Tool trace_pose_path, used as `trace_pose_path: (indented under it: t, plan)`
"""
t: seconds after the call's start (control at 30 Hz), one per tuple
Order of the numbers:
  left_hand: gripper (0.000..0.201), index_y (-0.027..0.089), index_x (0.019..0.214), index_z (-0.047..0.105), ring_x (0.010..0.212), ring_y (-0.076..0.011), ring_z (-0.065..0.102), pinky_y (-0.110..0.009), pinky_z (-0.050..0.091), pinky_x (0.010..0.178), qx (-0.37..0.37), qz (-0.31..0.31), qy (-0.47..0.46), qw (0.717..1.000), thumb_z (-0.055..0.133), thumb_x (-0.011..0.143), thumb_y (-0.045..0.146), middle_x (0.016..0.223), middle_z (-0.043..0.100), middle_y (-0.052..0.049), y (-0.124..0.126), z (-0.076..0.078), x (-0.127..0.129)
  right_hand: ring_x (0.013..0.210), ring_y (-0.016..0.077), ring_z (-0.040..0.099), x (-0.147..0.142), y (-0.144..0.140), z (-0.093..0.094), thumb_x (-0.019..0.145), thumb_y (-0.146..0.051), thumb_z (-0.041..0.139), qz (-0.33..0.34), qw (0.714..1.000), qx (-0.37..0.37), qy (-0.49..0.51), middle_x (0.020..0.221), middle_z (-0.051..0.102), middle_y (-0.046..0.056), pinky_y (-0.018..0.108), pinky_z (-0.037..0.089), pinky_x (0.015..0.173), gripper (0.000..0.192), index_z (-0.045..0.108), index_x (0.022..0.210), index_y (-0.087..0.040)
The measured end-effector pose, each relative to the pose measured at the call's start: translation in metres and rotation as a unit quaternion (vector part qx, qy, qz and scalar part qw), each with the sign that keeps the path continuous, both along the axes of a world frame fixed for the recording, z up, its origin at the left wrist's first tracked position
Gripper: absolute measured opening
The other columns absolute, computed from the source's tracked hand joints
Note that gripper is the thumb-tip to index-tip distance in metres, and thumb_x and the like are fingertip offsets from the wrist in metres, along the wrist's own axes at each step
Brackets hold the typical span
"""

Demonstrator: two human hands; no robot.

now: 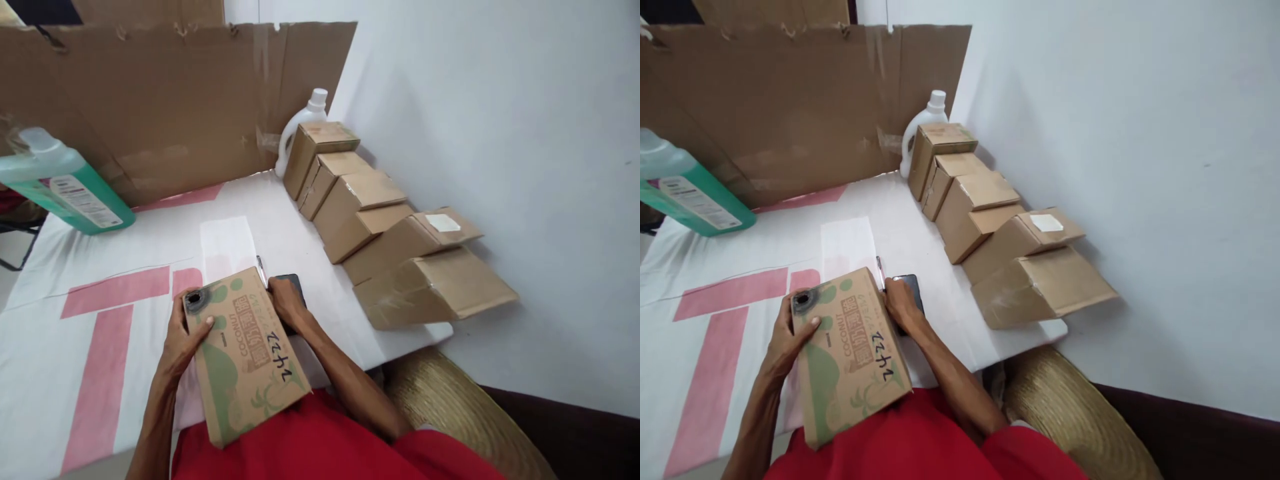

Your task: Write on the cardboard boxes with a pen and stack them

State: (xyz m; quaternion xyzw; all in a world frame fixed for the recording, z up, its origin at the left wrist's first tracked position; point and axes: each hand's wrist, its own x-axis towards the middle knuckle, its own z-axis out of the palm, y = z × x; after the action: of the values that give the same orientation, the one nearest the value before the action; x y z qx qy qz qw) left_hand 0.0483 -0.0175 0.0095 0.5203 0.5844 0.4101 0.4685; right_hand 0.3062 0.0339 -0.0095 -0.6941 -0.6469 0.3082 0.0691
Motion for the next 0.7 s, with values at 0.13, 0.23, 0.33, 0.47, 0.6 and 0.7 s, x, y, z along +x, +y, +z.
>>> trace_pose_path:
  t: [0.13,0.23,0.33,0.47,0.6,0.7]
  plan:
    - [0.072,0.024,0.134,0.051,0.120,-0.0311,0.064,-0.042,0.055,0.100,0.009,0.013,0.009,1.000,0.081,0.076,0.054,0.130,0.063,-0.010,-0.001,0.000,-0.002,0.094,0.0259,0.071,0.004,-0.018,0.006,0.104,-0.032,0.054,-0.008,1.000,-0.003,-0.013,0.105,0.077,0.015,0.030,0.038,0.071,0.024,0.070,0.111,-0.015]
    - [0.071,0.024,0.134,0.052,0.121,-0.0310,0.064,-0.042,0.056,0.100,0.007,0.011,0.010,1.000,0.081,0.076,0.054,0.131,0.063,-0.010,0.000,-0.001,-0.003,0.107,0.0271,0.069,0.017,-0.032,0.006,0.102,-0.037,0.061,-0.056,0.997,0.023,-0.055,0.118,0.072,0.014,0.031,0.044,0.080,0.029,0.062,0.122,-0.017]
    - [0.072,0.024,0.135,0.051,0.122,-0.0312,0.064,-0.042,0.055,0.102,0.005,0.012,0.009,1.000,0.081,0.077,0.053,0.131,0.062,-0.011,-0.001,-0.003,-0.003,0.120,0.0343,0.064,0.029,-0.044,0.004,0.093,-0.051,0.072,-0.119,0.987,0.001,-0.109,0.130,0.065,0.019,0.037,0.049,0.087,0.054,0.057,0.128,-0.013]
    - [0.071,0.024,0.136,0.051,0.124,-0.0313,0.063,-0.043,0.054,0.104,0.011,0.010,0.008,1.000,0.081,0.078,0.053,0.131,0.062,-0.010,-0.001,-0.005,-0.004,0.124,0.0373,0.063,0.028,-0.050,0.001,0.089,-0.056,0.075,-0.151,0.982,-0.045,-0.100,0.131,0.063,0.023,0.041,0.051,0.092,0.066,0.054,0.130,-0.008]
    - [0.070,0.025,0.136,0.051,0.121,-0.0305,0.064,-0.041,0.055,0.099,0.007,0.002,0.000,1.000,0.081,0.079,0.053,0.131,0.062,-0.009,-0.001,-0.004,-0.004,0.124,0.0378,0.064,0.026,-0.047,-0.003,0.088,-0.054,0.075,-0.161,0.982,-0.039,-0.092,0.130,0.064,0.023,0.040,0.052,0.093,0.065,0.054,0.129,-0.008]
    - [0.069,0.025,0.135,0.051,0.119,-0.0304,0.065,-0.041,0.056,0.098,0.005,0.006,-0.003,1.000,0.081,0.079,0.051,0.130,0.063,-0.009,-0.001,-0.003,-0.003,0.119,0.0373,0.067,0.031,-0.046,-0.009,0.083,-0.054,0.080,-0.169,0.982,-0.031,-0.084,0.128,0.067,0.024,0.038,0.052,0.090,0.068,0.056,0.126,-0.008]
